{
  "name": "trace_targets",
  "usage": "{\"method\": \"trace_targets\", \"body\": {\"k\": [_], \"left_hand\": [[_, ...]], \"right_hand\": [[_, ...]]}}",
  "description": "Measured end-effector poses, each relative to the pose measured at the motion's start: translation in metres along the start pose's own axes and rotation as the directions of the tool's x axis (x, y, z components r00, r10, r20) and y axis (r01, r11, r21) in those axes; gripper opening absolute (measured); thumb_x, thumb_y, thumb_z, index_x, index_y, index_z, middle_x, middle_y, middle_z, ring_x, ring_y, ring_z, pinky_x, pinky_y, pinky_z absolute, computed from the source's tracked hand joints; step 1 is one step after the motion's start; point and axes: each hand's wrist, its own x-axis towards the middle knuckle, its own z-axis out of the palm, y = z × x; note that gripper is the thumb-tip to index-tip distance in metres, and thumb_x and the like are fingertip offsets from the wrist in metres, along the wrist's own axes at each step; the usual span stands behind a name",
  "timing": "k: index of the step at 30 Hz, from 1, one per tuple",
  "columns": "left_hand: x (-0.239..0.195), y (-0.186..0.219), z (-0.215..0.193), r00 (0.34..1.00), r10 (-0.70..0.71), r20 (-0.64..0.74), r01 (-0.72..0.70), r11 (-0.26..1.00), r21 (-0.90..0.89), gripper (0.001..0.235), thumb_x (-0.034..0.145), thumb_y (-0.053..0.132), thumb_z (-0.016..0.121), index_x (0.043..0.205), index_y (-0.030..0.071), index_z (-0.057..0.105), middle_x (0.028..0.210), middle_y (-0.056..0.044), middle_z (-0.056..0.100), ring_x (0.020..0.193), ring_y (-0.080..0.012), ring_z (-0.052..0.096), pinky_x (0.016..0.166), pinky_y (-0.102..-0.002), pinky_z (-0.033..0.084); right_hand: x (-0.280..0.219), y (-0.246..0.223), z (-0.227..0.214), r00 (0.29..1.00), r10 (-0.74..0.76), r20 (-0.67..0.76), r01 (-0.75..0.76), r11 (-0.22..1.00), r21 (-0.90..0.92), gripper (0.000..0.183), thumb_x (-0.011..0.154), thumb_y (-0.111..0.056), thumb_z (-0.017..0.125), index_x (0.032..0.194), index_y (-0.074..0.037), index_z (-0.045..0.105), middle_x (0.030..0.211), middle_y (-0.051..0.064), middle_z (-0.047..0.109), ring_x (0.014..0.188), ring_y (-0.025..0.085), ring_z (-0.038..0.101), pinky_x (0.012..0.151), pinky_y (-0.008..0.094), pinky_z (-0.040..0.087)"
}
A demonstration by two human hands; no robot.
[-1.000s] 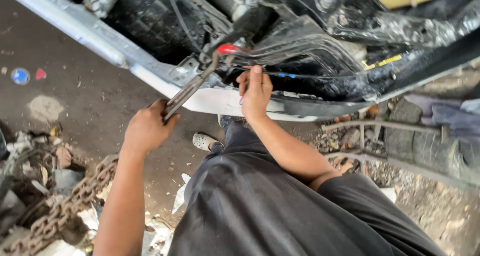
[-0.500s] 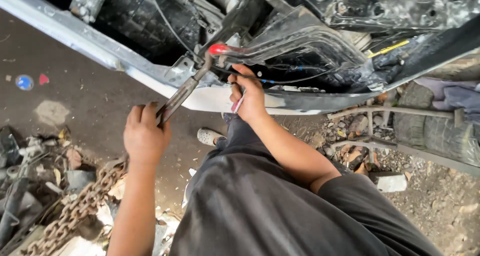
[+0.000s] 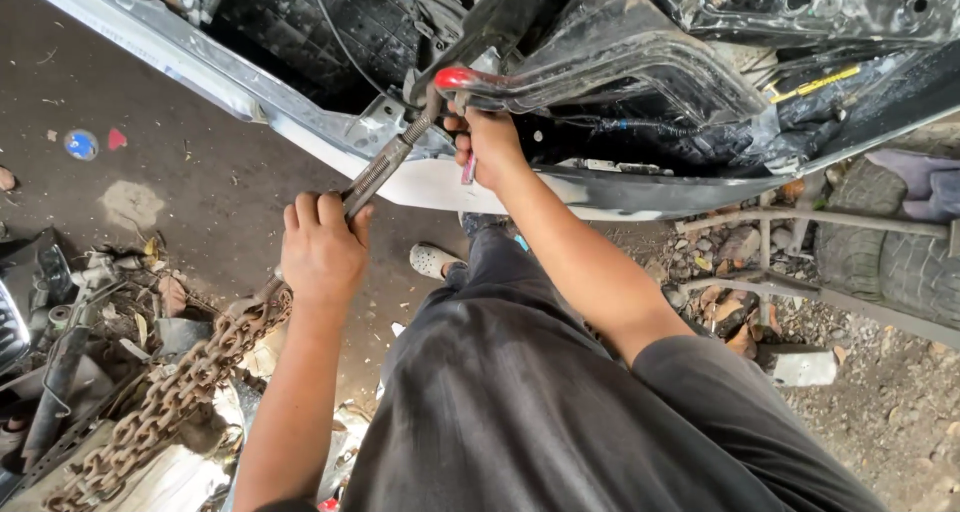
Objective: The person uses a metal clamp to secure a component within the front frame of a white car. They then connect a hose to a silver canister and use it to spray a substance into the engine bay area.
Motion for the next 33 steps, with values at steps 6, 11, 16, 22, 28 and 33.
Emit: {"method": "trace_targets", "body": {"k": [6,11,16,22,28,33], "left_hand": [[0.000,0.001,0.003,1.000,0.013,-0.012,-0.013,1.000,-0.005,0.037,0.100,0.032,0.074,0.108,0.000,0.057,0.103,-0.020,0.056,0.093,-0.0419,0.058,0.078,-0.051,0.052],[-0.002,0.005,0.004,0.999,0.018,-0.026,-0.019,1.000,-0.017,0.036,0.102,0.030,0.072,0.107,-0.001,0.056,0.105,-0.022,0.057,0.093,-0.0435,0.059,0.077,-0.051,0.052],[0.000,0.008,0.000,0.999,0.044,-0.013,-0.044,0.999,-0.012,0.034,0.103,0.029,0.071,0.106,-0.001,0.055,0.105,-0.023,0.058,0.094,-0.0451,0.059,0.079,-0.052,0.052],[0.007,0.000,-0.006,0.998,-0.057,0.023,0.058,0.998,-0.039,0.041,0.102,0.037,0.072,0.106,0.000,0.058,0.100,-0.021,0.061,0.092,-0.0454,0.061,0.077,-0.053,0.053],[0.034,-0.038,-0.016,0.949,-0.029,0.313,0.043,0.998,-0.037,0.044,0.103,0.046,0.069,0.094,0.003,0.062,0.086,-0.020,0.064,0.075,-0.0434,0.065,0.066,-0.052,0.053],[0.054,-0.095,0.026,0.336,0.231,0.913,0.873,0.287,-0.394,0.055,0.096,0.052,0.060,0.100,-0.002,0.070,0.079,-0.016,0.072,0.059,-0.0265,0.067,0.056,-0.043,0.058]], "right_hand": [[0.011,-0.006,-0.011,0.999,0.018,-0.028,-0.024,0.967,-0.255,0.021,0.101,-0.026,0.059,0.105,-0.009,0.069,0.081,0.002,0.070,0.048,0.011,0.048,0.041,0.032,0.041],[0.018,-0.016,-0.003,0.997,-0.036,-0.063,0.008,0.920,-0.393,0.021,0.099,-0.030,0.063,0.099,-0.009,0.066,0.076,0.003,0.068,0.041,0.012,0.047,0.034,0.032,0.038],[0.088,0.005,-0.027,0.985,-0.174,0.004,0.170,0.955,-0.244,0.017,0.098,-0.022,0.063,0.104,-0.009,0.072,0.072,0.004,0.063,0.045,0.012,0.048,0.037,0.031,0.039],[0.033,-0.003,-0.028,0.966,-0.126,-0.224,0.196,0.925,0.325,0.011,0.099,-0.022,0.060,0.095,-0.012,0.059,0.070,0.004,0.060,0.047,0.014,0.049,0.038,0.031,0.037],[-0.004,-0.015,-0.052,0.998,0.045,-0.042,-0.024,0.914,0.406,0.013,0.100,-0.015,0.062,0.102,-0.003,0.066,0.085,0.005,0.071,0.056,0.006,0.047,0.048,0.025,0.039],[-0.061,-0.031,-0.039,0.991,0.119,0.063,-0.132,0.956,0.261,0.022,0.097,-0.024,0.062,0.106,-0.006,0.070,0.089,0.003,0.074,0.051,0.004,0.044,0.044,0.021,0.036]]}}
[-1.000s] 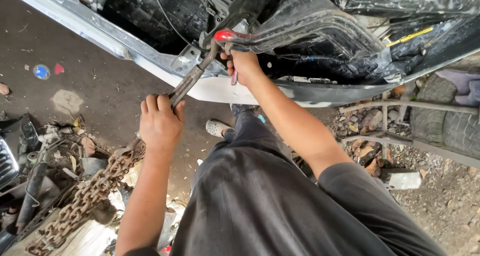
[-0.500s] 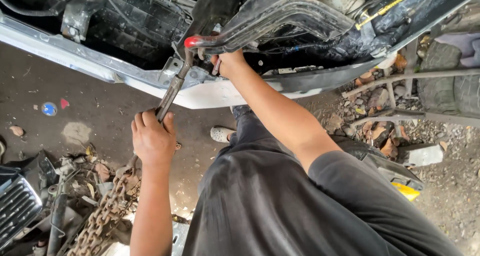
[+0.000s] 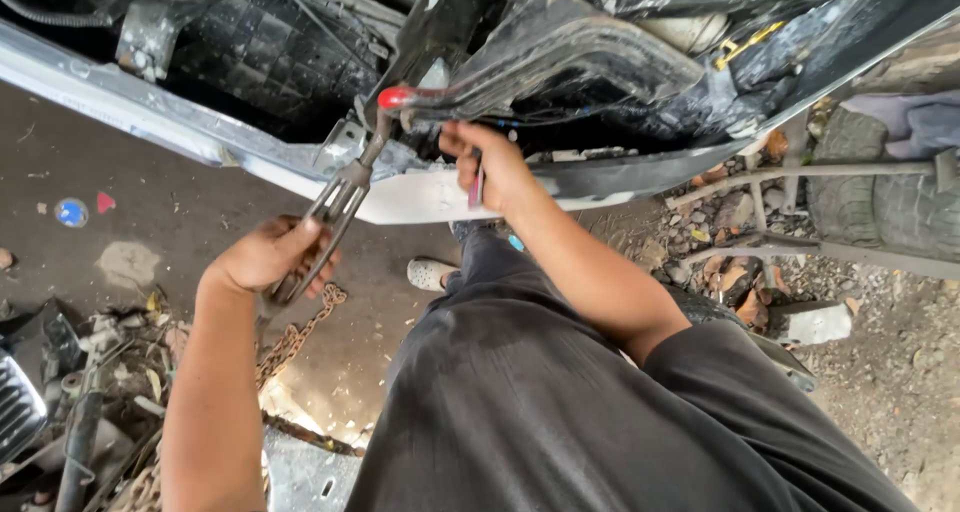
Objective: The person uses a metal clamp to secure a component within the front frame of a white car. They then connect a hose to a silver canister and use it to spray a substance into the engine bay area.
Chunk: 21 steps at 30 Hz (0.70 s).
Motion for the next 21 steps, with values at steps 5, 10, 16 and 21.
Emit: {"method": "trace_targets", "body": {"k": [5,10,16,21], "left_hand": [[-0.024,0.018,0.040,0.973,0.074,-0.217,0.007,0.936,0.352,0.057,0.096,0.053,0.057,0.104,-0.001,0.072,0.075,-0.017,0.073,0.063,-0.0261,0.068,0.062,-0.041,0.057],[-0.032,0.002,0.092,0.442,0.867,-0.231,0.057,0.229,0.972,0.070,0.087,0.059,0.072,0.119,-0.003,0.066,0.098,-0.016,0.072,0.090,-0.0361,0.069,0.075,-0.043,0.057],[-0.017,-0.017,0.107,0.201,0.899,-0.389,0.563,0.218,0.797,0.047,0.093,0.040,0.077,0.118,0.005,0.061,0.098,-0.013,0.064,0.090,-0.0346,0.068,0.075,-0.045,0.057],[-0.015,-0.025,0.089,0.446,0.767,-0.462,0.384,0.302,0.872,0.031,0.087,0.013,0.068,0.114,0.005,0.054,0.095,-0.016,0.065,0.079,-0.0372,0.069,0.069,-0.047,0.057]], "right_hand": [[-0.044,0.010,-0.032,0.982,-0.126,0.141,0.172,0.905,-0.389,0.027,0.096,-0.020,0.063,0.119,-0.009,0.069,0.086,0.000,0.069,0.051,0.006,0.050,0.041,0.023,0.038],[-0.051,-0.042,-0.099,0.809,-0.583,-0.073,0.517,0.766,-0.383,0.020,0.096,-0.006,0.068,0.116,-0.002,0.072,0.079,0.004,0.061,0.050,0.007,0.048,0.040,0.024,0.036],[-0.044,-0.034,-0.072,0.826,-0.563,-0.030,0.446,0.685,-0.577,0.012,0.099,-0.013,0.067,0.109,-0.008,0.069,0.081,0.001,0.062,0.050,0.005,0.046,0.041,0.023,0.037],[-0.039,0.034,0.021,0.783,0.019,0.621,0.558,0.420,-0.716,0.055,0.091,-0.024,0.078,0.141,-0.008,0.061,0.119,0.000,0.067,0.094,0.003,0.056,0.074,0.021,0.045]]}}
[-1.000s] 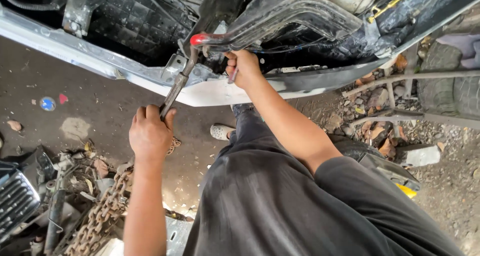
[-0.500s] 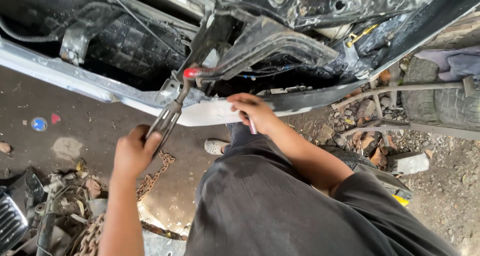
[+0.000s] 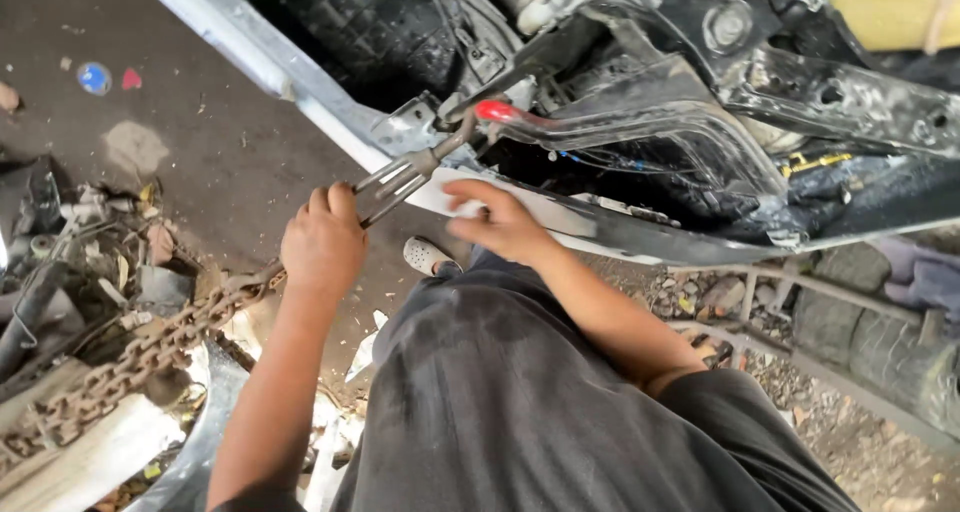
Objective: The person uses a metal clamp to secure a component within the front frame of a white car. They then connect a hose to a silver canister and use it to spray a substance into the engine bay area.
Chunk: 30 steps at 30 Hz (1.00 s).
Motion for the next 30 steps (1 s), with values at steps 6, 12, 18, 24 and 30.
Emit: {"method": "trace_targets", "body": {"k": [6,12,18,24,30], "left_hand": [[0.017,-0.009,-0.025,0.927,0.003,0.374,0.094,0.966,-0.241,0.032,0.088,0.015,0.068,0.114,0.005,0.052,0.094,-0.021,0.070,0.082,-0.0445,0.069,0.071,-0.053,0.055],[0.053,-0.023,-0.059,0.570,0.235,0.787,0.480,0.683,-0.551,0.043,0.084,0.023,0.071,0.123,0.010,0.061,0.088,-0.011,0.071,0.070,-0.0322,0.069,0.063,-0.044,0.058],[0.047,-0.050,-0.018,0.540,0.397,0.742,0.605,0.430,-0.670,0.043,0.087,0.034,0.073,0.111,-0.002,0.069,0.088,-0.012,0.077,0.075,-0.0241,0.077,0.069,-0.037,0.062],[-0.016,0.019,-0.057,0.972,0.029,-0.235,-0.072,0.982,-0.174,0.051,0.071,0.033,0.084,0.103,0.002,0.059,0.087,-0.015,0.066,0.079,-0.0375,0.069,0.065,-0.047,0.054],[-0.015,-0.016,0.030,0.992,-0.005,-0.125,0.019,0.993,0.116,0.028,0.096,0.022,0.079,0.099,0.012,0.054,0.085,-0.007,0.064,0.077,-0.0302,0.070,0.066,-0.043,0.056]], "right_hand": [[0.090,-0.033,0.038,0.894,-0.274,0.355,0.106,0.899,0.426,0.074,0.086,-0.030,0.088,0.148,-0.013,0.050,0.147,-0.003,0.057,0.102,0.006,0.052,0.091,0.024,0.045],[0.070,0.013,0.104,0.998,-0.050,-0.036,0.062,0.787,0.614,0.041,0.086,-0.030,0.088,0.113,-0.012,0.063,0.103,0.001,0.065,0.067,0.006,0.050,0.053,0.023,0.037],[0.059,-0.012,0.148,0.824,0.181,-0.537,0.151,0.843,0.516,0.039,0.088,-0.039,0.082,0.107,-0.008,0.068,0.077,-0.004,0.059,0.056,0.005,0.046,0.045,0.023,0.035],[0.040,-0.026,0.118,0.900,0.116,-0.421,0.011,0.958,0.287,0.036,0.092,-0.034,0.079,0.110,-0.004,0.071,0.078,-0.003,0.062,0.054,0.004,0.047,0.047,0.024,0.037],[0.016,-0.024,0.090,0.969,0.203,-0.140,-0.121,0.884,0.451,0.037,0.094,-0.025,0.071,0.128,-0.010,0.065,0.097,0.002,0.070,0.057,0.004,0.047,0.047,0.023,0.038]]}}
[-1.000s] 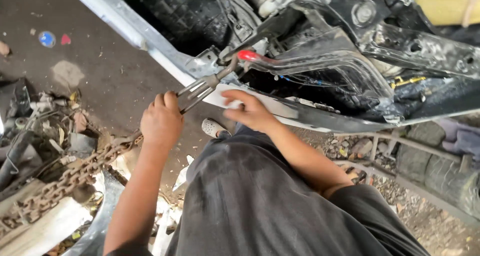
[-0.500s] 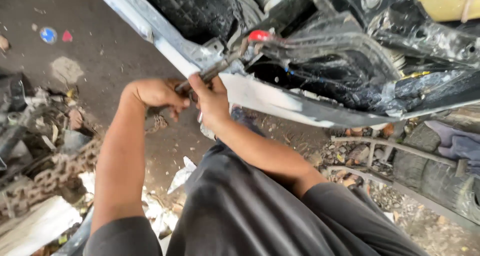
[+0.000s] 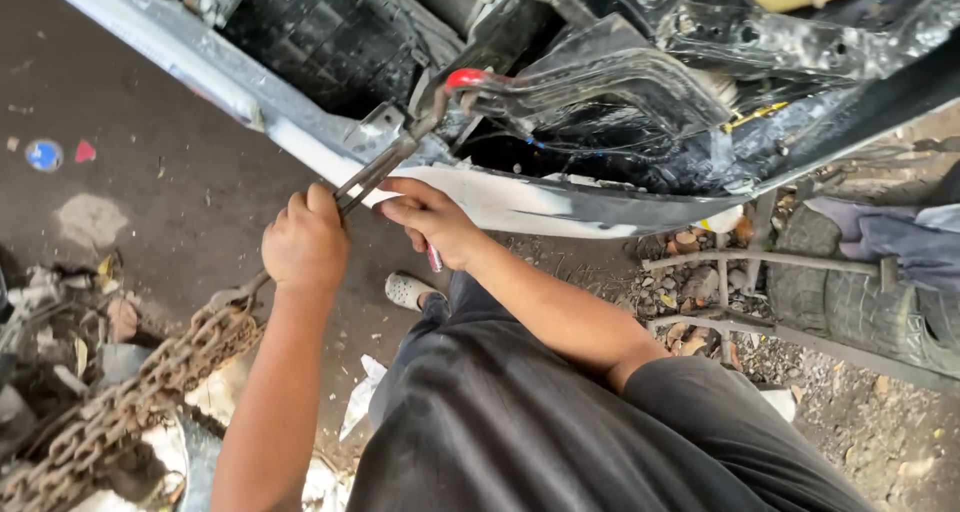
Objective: The person uses a metal clamp to secure a component within the front frame of a white car. They then connect a hose to a silver canister and use it to spray a substance into the engine bay area.
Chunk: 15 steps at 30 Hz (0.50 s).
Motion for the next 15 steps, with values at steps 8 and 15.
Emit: {"method": "trace_targets", "body": {"k": [8,15], "left_hand": [[0.071,-0.024,-0.066,0.656,0.271,0.705,0.326,0.740,-0.588,0.035,0.068,0.015,0.085,0.089,-0.002,0.064,0.069,-0.017,0.067,0.058,-0.0276,0.064,0.055,-0.040,0.050],[0.013,-0.002,-0.060,0.999,0.039,0.013,-0.030,0.918,-0.395,0.047,0.073,0.022,0.082,0.114,0.005,0.067,0.100,-0.014,0.068,0.088,-0.0338,0.067,0.072,-0.044,0.054]], "right_hand": [[-0.018,-0.001,0.006,0.994,-0.002,0.112,0.034,0.957,-0.288,0.035,0.102,-0.026,0.070,0.130,-0.006,0.069,0.101,0.003,0.073,0.068,0.006,0.052,0.056,0.024,0.043],[-0.037,-0.091,0.046,0.569,-0.519,0.638,0.455,-0.447,-0.770,0.045,0.086,-0.023,0.070,0.129,-0.009,0.069,0.121,0.008,0.061,0.100,0.024,0.059,0.073,0.032,0.052]]}}
